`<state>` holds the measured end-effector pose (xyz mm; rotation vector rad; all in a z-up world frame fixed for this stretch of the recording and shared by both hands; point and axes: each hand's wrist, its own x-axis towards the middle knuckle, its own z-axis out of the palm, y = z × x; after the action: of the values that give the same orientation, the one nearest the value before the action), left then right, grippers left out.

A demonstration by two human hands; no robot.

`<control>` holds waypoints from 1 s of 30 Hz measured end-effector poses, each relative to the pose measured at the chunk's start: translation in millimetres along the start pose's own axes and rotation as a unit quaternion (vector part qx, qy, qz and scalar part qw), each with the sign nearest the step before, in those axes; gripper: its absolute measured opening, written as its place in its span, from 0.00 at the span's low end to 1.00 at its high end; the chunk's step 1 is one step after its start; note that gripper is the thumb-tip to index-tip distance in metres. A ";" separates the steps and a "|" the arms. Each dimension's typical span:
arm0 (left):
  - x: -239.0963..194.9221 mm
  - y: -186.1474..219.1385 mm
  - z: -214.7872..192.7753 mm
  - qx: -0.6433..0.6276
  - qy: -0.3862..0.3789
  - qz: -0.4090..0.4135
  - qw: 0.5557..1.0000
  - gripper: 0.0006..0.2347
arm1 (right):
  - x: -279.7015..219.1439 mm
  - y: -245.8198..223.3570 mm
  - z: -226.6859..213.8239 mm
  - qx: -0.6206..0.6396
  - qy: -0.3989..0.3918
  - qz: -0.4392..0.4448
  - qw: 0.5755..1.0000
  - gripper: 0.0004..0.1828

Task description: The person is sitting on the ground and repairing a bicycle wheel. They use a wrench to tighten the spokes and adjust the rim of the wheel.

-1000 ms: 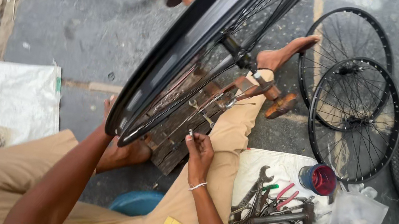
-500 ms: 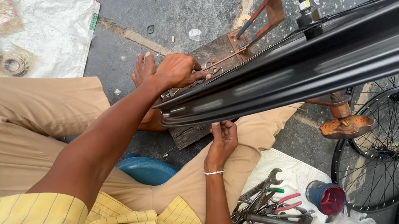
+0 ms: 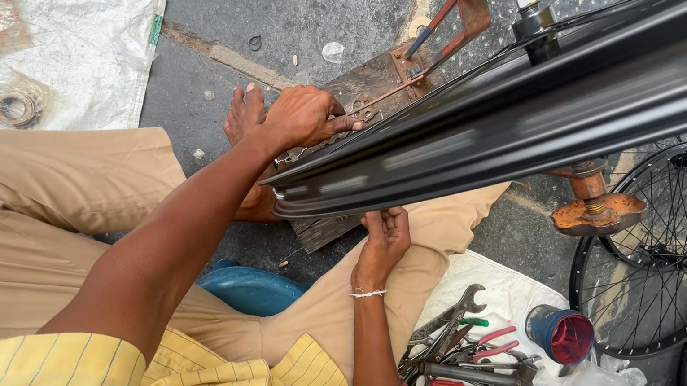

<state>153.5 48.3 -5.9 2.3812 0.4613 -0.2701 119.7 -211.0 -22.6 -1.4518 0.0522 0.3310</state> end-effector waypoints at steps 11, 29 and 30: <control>7.6 -7.1 10.9 0.002 -0.007 -0.007 1.000 0.29 | -0.7 -4.2 1.8 -0.028 0.004 0.004 1.000 0.04; 7.5 -6.7 10.1 0.004 -0.016 -0.010 1.000 0.29 | -0.9 -5.7 3.8 -0.023 0.012 0.020 0.999 0.06; 7.7 -7.0 10.4 0.004 -0.020 -0.013 1.000 0.28 | -0.8 -5.7 3.9 -0.024 0.013 0.022 0.999 0.06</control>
<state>157.0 48.2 -20.2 2.3747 0.4748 -0.3317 119.7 -207.9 -16.4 -1.5038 0.0982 0.3510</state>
